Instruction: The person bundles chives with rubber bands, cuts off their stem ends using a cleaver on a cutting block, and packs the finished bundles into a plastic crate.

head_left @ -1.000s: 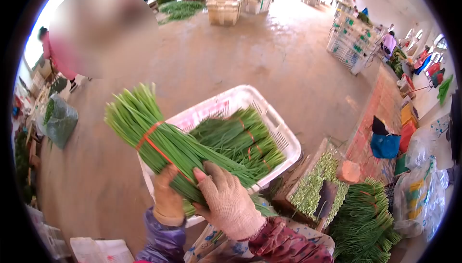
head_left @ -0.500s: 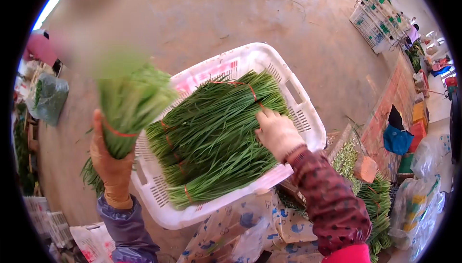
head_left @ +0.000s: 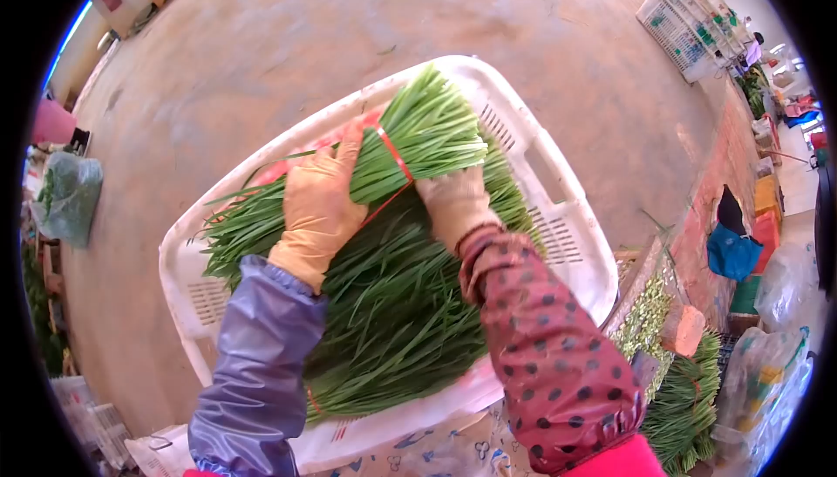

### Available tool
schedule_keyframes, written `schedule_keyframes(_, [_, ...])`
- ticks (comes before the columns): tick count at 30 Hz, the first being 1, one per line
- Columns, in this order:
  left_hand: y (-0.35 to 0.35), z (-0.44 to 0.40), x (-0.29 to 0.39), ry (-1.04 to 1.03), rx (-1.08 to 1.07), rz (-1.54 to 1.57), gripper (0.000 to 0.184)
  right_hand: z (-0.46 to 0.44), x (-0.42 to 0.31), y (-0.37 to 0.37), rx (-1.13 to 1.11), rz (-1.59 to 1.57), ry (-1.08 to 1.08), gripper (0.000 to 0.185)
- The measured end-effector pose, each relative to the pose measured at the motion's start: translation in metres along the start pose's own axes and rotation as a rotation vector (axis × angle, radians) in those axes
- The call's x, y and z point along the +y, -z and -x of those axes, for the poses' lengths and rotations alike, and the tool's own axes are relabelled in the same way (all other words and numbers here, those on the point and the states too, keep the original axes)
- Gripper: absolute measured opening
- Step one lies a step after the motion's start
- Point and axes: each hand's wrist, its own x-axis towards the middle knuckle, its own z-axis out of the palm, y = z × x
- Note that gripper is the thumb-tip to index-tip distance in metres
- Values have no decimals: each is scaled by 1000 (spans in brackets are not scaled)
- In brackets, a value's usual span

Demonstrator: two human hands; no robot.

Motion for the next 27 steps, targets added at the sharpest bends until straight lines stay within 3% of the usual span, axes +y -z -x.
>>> schedule_keyframes(1, [-11, -9, 6, -3, 17, 3, 116, 6, 0, -3, 21, -50, 30, 64])
schedule_keyframes(3, [-30, -24, 20, 50, -3, -45, 117, 9, 2, -47, 389, -69, 39, 52])
schedule_keyframes(4, [-42, -28, 27, 56, 35, -81, 106, 7, 1, -56, 439, -106, 28, 44])
schedule_keyframes(5, [-51, -32, 34, 88, 33, -91, 108, 6, -1, -60, 488, -141, 17, 38])
schedule_keyframes(7, [-84, -35, 42, 203, -57, -190, 109, -4, -7, -65, 464, -195, -51, 35])
schedule_keyframes(8, [-104, -37, 37, 231, -205, -136, 108, -8, -7, -71, 434, -163, -48, 36])
schedule_keyframes(9, [-96, -45, 42, 312, -385, -55, 102, -11, -6, -74, 402, -134, -47, 38])
schedule_keyframes(11, [-63, -67, 47, 329, -466, -58, 99, -9, -8, -70, 463, -174, -56, 35])
schedule_keyframes(13, [-32, -87, 47, 217, -556, 13, 108, -6, -5, -67, 408, -205, -21, 37])
schedule_keyframes(15, [-43, -98, 47, 155, -354, 105, 128, -4, -9, -61, 370, -198, -44, 35])
schedule_keyframes(21, [-91, -116, 72, 187, -392, 261, 140, -14, -6, -62, 253, -239, -113, 37])
schedule_keyframes(22, [-102, -112, 69, 146, -328, 344, 134, -12, -6, -61, 250, -295, -122, 39])
schedule_keyframes(25, [-107, -111, 66, 110, -450, 411, 123, -12, -13, -64, 192, -466, -139, 40])
schedule_keyframes(27, [-107, -119, 57, 112, -523, 482, 113, 2, -11, -56, 215, -207, -83, 41])
